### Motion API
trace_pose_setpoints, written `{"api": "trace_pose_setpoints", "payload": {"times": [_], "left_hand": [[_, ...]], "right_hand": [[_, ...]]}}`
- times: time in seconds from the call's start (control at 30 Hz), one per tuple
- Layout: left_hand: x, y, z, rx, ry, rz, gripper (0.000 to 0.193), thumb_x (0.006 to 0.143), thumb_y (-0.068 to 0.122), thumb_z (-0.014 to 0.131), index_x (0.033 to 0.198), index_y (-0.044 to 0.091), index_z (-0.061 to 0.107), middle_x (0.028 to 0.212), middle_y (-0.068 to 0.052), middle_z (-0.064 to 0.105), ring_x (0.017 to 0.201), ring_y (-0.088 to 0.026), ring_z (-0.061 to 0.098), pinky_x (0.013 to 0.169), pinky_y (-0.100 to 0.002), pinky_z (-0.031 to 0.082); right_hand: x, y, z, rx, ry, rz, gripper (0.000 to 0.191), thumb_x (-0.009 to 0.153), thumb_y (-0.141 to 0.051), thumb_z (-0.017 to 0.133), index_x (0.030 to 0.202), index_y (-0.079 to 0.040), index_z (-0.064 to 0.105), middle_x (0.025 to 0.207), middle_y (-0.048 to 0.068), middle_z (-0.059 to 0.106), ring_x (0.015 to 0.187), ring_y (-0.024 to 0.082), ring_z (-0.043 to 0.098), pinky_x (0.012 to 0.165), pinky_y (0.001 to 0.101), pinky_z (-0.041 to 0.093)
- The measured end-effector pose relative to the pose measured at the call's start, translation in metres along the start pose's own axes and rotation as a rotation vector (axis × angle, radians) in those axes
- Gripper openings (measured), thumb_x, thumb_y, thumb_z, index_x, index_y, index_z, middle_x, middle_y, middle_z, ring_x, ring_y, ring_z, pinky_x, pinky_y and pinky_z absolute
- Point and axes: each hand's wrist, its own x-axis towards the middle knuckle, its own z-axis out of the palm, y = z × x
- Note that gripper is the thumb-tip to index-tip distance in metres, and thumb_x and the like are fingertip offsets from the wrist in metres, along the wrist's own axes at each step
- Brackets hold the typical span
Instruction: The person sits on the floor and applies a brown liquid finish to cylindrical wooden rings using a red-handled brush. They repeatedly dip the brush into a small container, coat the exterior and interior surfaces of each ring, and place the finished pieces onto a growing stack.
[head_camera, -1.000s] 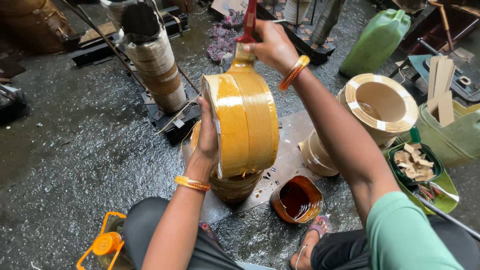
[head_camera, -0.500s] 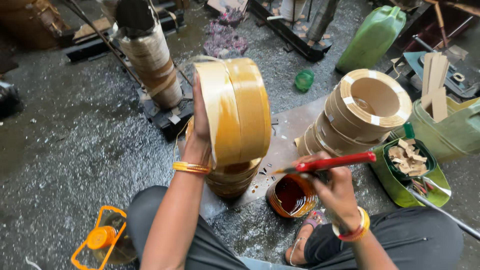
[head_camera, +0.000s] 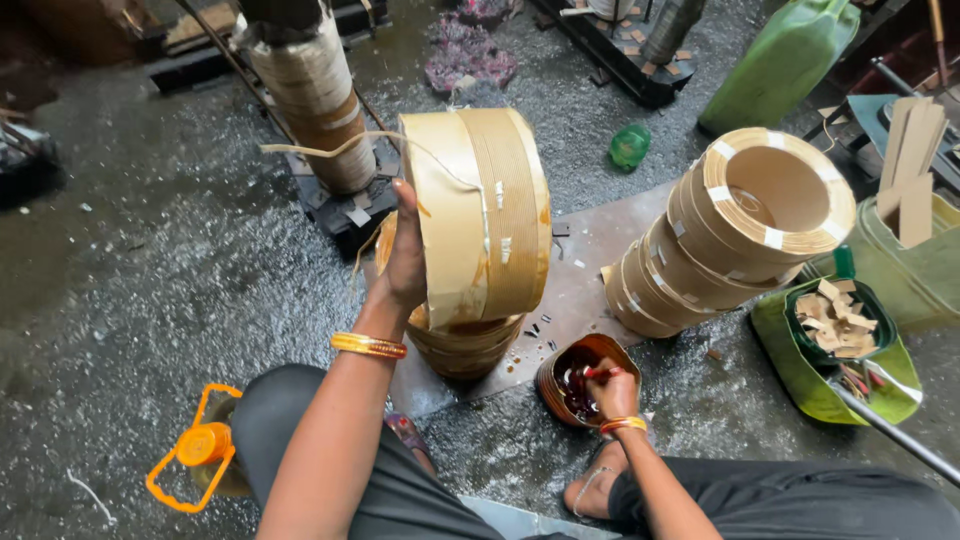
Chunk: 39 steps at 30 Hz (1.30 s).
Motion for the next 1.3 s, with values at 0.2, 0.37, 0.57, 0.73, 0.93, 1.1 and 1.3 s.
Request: {"api": "trace_pose_setpoints", "payload": {"times": [0.2, 0.37, 0.57, 0.73, 0.93, 1.1, 1.3], "left_hand": [[-0.002, -0.004, -0.005, -0.272, -0.014, -0.075, 0.102, 0.090, 0.080, 0.034, 0.161, 0.008, 0.028, 0.153, -0.012, 0.050, 0.138, -0.026, 0.055, 0.115, -0.046, 0.049], [0.003, -0.009, -0.006, -0.371, -0.009, -0.057, 0.093, 0.099, 0.073, 0.038, 0.163, 0.005, 0.030, 0.154, -0.015, 0.050, 0.138, -0.027, 0.056, 0.118, -0.047, 0.048], [0.004, -0.018, -0.016, -0.348, 0.037, -0.064, 0.085, 0.098, 0.069, 0.040, 0.157, 0.009, 0.035, 0.146, -0.014, 0.056, 0.131, -0.026, 0.061, 0.110, -0.046, 0.053], [0.011, -0.037, -0.040, -0.361, 0.189, -0.066, 0.069, 0.102, 0.056, 0.046, 0.147, 0.004, 0.050, 0.134, -0.016, 0.066, 0.118, -0.026, 0.067, 0.101, -0.044, 0.056], [0.004, -0.036, -0.072, -0.233, 0.447, -0.082, 0.031, 0.102, 0.030, 0.059, 0.116, 0.004, 0.065, 0.104, -0.009, 0.072, 0.092, -0.019, 0.067, 0.084, -0.037, 0.057], [-0.007, -0.023, -0.070, -0.167, 0.437, -0.035, 0.022, 0.103, 0.025, 0.061, 0.113, 0.006, 0.067, 0.097, -0.004, 0.069, 0.087, -0.015, 0.065, 0.081, -0.030, 0.053], [-0.008, -0.015, -0.057, -0.128, 0.388, 0.005, 0.020, 0.102, 0.023, 0.058, 0.111, 0.007, 0.067, 0.098, -0.003, 0.072, 0.088, -0.013, 0.066, 0.079, -0.028, 0.052]], "right_hand": [[-0.014, 0.038, -0.040, 0.913, 0.301, 0.633, 0.019, 0.083, -0.001, 0.075, 0.099, 0.002, 0.066, 0.099, 0.015, 0.072, 0.090, 0.030, 0.070, 0.084, 0.0433, 0.058], [-0.025, 0.007, -0.078, 1.725, 0.271, 0.711, 0.024, 0.087, -0.001, 0.064, 0.112, 0.000, 0.063, 0.119, 0.013, 0.069, 0.111, 0.028, 0.068, 0.103, 0.0440, 0.056], [0.012, -0.181, -0.124, 1.782, 0.035, 0.095, 0.026, 0.095, 0.005, 0.067, 0.119, -0.002, 0.061, 0.126, 0.010, 0.067, 0.126, 0.023, 0.062, 0.130, 0.0412, 0.035], [0.017, -0.318, -0.117, 0.948, 0.112, -0.834, 0.025, 0.091, 0.006, 0.063, 0.109, -0.011, 0.059, 0.125, 0.008, 0.074, 0.119, 0.021, 0.071, 0.102, 0.0359, 0.058], [-0.027, -0.340, -0.095, -0.125, 0.307, -1.367, 0.025, 0.084, 0.000, 0.080, 0.106, 0.004, 0.068, 0.119, 0.022, 0.071, 0.114, 0.038, 0.070, 0.097, 0.0445, 0.060], [-0.060, -0.306, -0.087, -0.175, 0.119, -1.375, 0.022, 0.083, -0.002, 0.077, 0.102, 0.006, 0.068, 0.114, 0.023, 0.072, 0.108, 0.037, 0.072, 0.093, 0.0458, 0.062], [-0.008, -0.348, -0.116, 0.289, -0.029, -1.104, 0.033, 0.089, 0.011, 0.065, 0.121, 0.002, 0.063, 0.119, 0.019, 0.069, 0.108, 0.032, 0.073, 0.093, 0.0361, 0.060]]}}
